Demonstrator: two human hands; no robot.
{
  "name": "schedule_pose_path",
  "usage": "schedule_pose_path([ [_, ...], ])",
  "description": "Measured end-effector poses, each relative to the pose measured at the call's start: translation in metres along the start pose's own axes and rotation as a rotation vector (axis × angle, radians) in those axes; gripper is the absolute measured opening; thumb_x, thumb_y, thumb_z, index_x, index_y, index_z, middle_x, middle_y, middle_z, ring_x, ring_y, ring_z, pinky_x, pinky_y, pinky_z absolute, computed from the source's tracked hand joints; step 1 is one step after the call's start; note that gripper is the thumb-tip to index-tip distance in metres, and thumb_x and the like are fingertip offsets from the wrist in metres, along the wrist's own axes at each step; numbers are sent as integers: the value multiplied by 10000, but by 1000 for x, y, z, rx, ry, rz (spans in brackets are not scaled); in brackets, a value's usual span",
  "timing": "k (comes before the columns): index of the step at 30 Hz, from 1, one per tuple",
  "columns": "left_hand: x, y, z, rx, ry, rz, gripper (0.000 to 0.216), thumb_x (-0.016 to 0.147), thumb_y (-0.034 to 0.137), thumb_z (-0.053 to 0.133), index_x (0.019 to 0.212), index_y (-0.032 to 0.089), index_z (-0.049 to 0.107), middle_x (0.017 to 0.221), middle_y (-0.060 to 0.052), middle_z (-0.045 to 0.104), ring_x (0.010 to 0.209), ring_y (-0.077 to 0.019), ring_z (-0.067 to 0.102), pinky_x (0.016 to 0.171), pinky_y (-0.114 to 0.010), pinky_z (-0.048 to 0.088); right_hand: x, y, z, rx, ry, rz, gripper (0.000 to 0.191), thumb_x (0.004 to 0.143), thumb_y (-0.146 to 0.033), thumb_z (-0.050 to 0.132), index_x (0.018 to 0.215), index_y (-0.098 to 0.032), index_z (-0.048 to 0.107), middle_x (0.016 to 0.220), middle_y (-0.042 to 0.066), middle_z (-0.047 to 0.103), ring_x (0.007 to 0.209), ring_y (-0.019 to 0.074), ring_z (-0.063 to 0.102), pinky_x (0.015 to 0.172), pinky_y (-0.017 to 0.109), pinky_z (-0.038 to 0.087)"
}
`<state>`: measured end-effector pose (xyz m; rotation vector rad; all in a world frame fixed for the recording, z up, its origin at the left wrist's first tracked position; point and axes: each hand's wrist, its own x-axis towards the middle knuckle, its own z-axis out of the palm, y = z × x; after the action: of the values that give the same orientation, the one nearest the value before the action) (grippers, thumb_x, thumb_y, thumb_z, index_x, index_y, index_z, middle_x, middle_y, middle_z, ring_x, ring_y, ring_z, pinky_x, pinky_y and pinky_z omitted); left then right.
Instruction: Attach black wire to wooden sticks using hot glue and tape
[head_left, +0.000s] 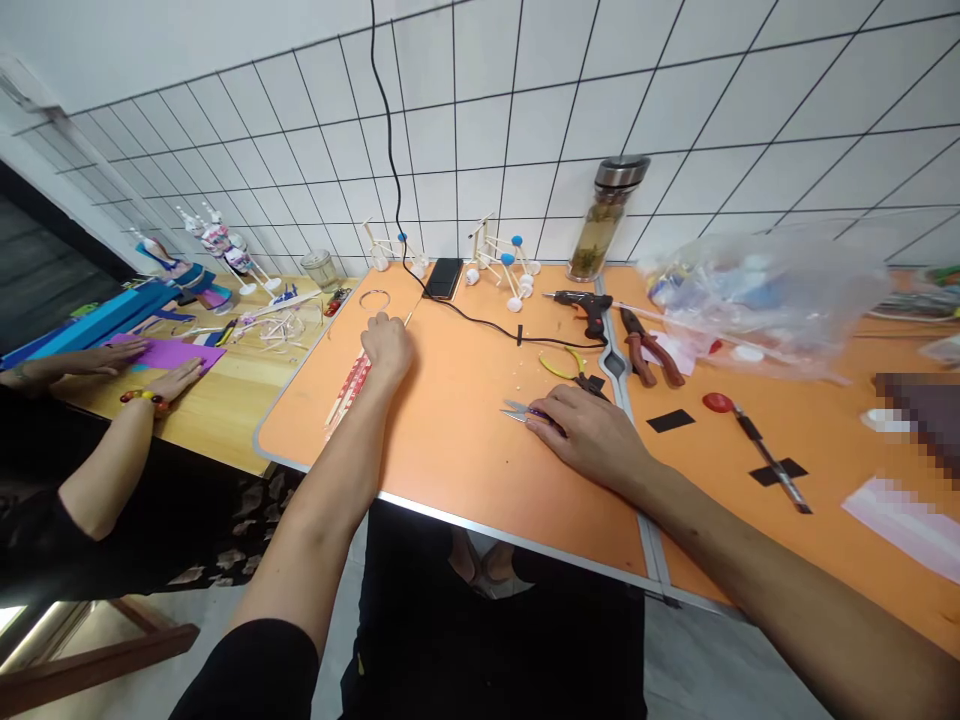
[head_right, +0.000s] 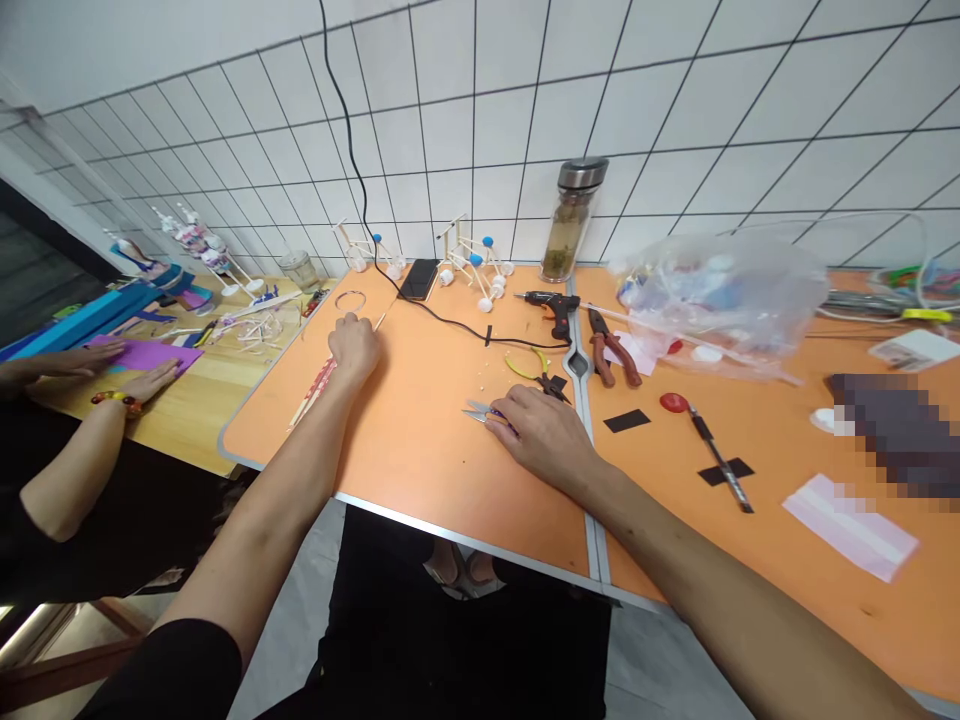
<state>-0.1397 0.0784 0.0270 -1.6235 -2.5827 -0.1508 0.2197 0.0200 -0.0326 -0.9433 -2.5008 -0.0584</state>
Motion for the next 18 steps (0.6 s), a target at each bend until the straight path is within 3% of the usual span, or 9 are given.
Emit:
schedule_pose_path([
  [12,-4,4,-1,-2,-45,20,506,1020,43,419,1382,60,772,1408,-297,700,1401,-393,614,1079,-474,513,1,-2,0,34,-5,21,243,1161,-344,644,1120,-197,833,1073,95,807,995,274,777,792,390,521],
  [18,-13,17,-10,-104,52,79,364,1070,134,443,1219,142,776,1374,-265,728,1332,-396,665,1020,-463,520,1,-1,1,33,0,19,228,1154,-352,660,1102,-208,828,1080,95,803,1000,262,765,798,369,503],
])
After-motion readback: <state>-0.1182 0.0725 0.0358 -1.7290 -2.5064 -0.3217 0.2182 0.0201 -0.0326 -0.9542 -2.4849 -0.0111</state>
